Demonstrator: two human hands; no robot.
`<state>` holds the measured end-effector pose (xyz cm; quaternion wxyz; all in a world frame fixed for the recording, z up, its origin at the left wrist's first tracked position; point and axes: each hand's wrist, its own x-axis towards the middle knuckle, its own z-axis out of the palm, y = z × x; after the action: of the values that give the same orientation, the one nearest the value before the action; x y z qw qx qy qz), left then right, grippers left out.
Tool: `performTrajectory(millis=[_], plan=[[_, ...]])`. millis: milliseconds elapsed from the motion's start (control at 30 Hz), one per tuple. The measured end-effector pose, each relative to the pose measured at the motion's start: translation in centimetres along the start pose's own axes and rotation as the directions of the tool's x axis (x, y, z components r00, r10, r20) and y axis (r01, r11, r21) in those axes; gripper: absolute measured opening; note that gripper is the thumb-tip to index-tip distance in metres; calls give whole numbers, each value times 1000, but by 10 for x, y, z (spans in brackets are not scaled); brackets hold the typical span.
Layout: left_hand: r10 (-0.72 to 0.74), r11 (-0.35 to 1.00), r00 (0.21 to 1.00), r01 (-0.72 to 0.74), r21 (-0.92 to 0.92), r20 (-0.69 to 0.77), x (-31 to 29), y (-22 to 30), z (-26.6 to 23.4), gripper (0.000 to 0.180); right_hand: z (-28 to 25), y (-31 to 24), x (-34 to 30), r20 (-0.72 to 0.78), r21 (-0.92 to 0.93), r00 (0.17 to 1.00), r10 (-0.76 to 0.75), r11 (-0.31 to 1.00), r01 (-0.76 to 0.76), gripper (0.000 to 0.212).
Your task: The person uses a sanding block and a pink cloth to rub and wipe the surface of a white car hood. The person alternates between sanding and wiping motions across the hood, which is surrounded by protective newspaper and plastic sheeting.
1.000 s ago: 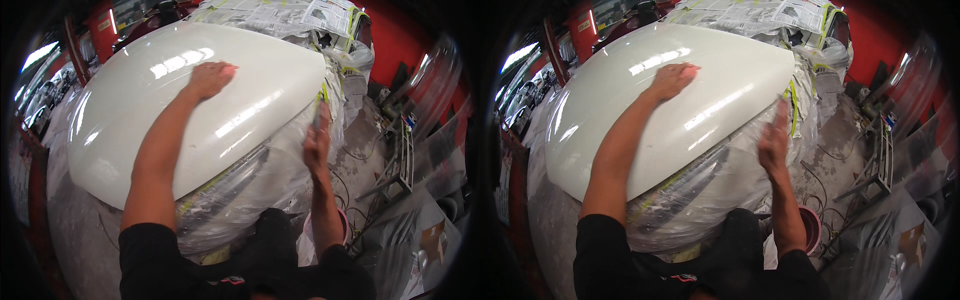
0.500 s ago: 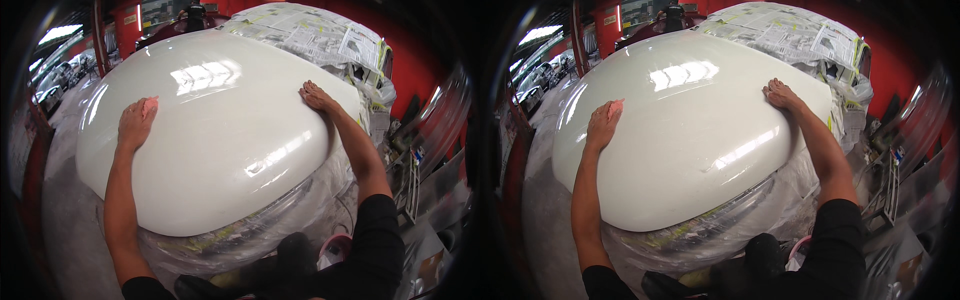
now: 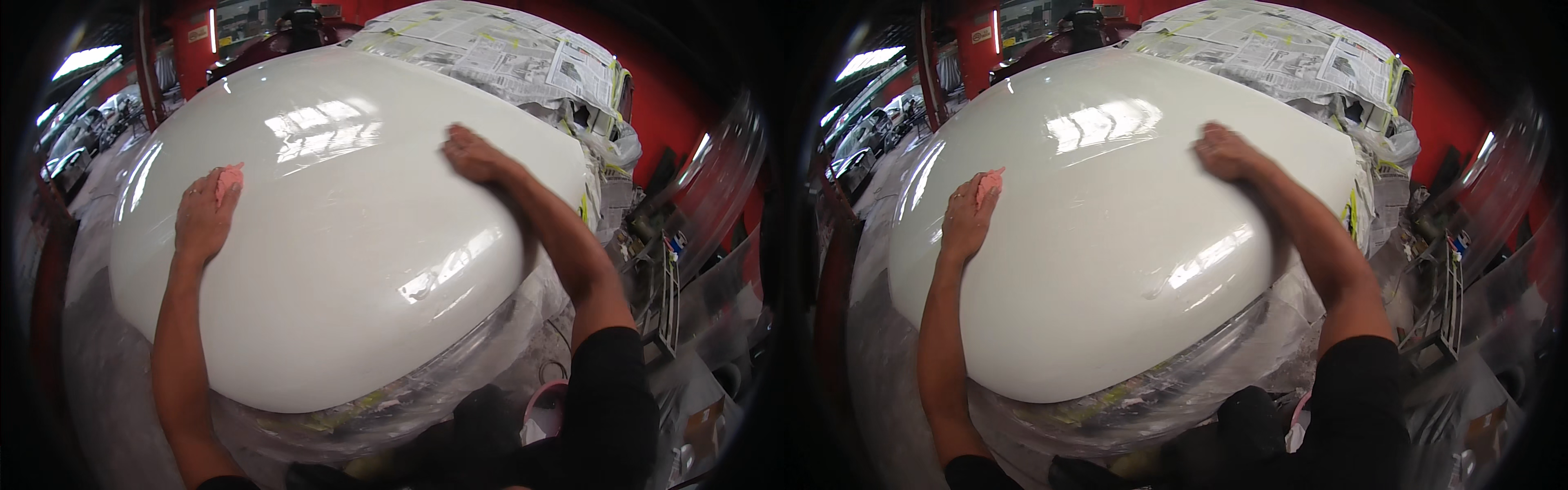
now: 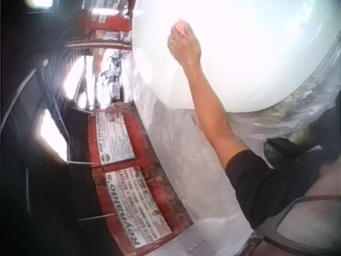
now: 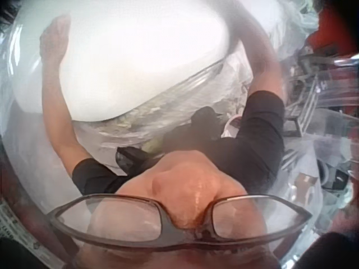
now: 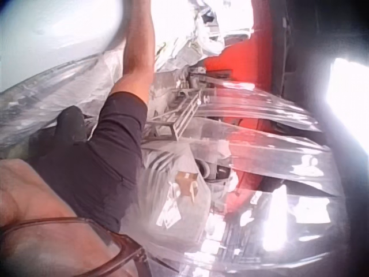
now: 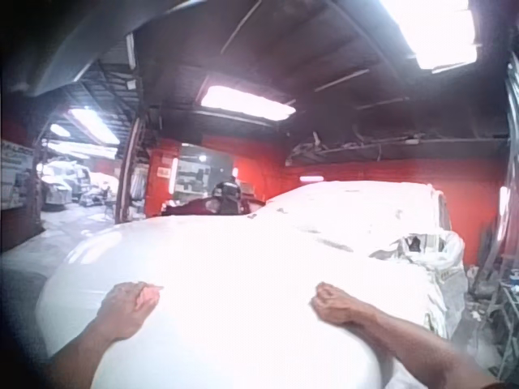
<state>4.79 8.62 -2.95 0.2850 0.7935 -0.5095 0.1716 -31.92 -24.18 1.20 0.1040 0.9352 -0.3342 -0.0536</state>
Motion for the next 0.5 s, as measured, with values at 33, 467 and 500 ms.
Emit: performTrajectory(millis=[33,467,500], plan=[[4,1000,1000,-5,-25,-16,3,7,11,54,32,65,-1,-277,190,920,276,955,-229,62],[-21,999,1000,21,-42,1,-1,5,7,52,-1,58,24,-108,317,790,603,774,-548,69],[-12,999,1000,11,-53,-16,1,7,11,52,11,78,37,-175,169,770,614,789,-591,69]])
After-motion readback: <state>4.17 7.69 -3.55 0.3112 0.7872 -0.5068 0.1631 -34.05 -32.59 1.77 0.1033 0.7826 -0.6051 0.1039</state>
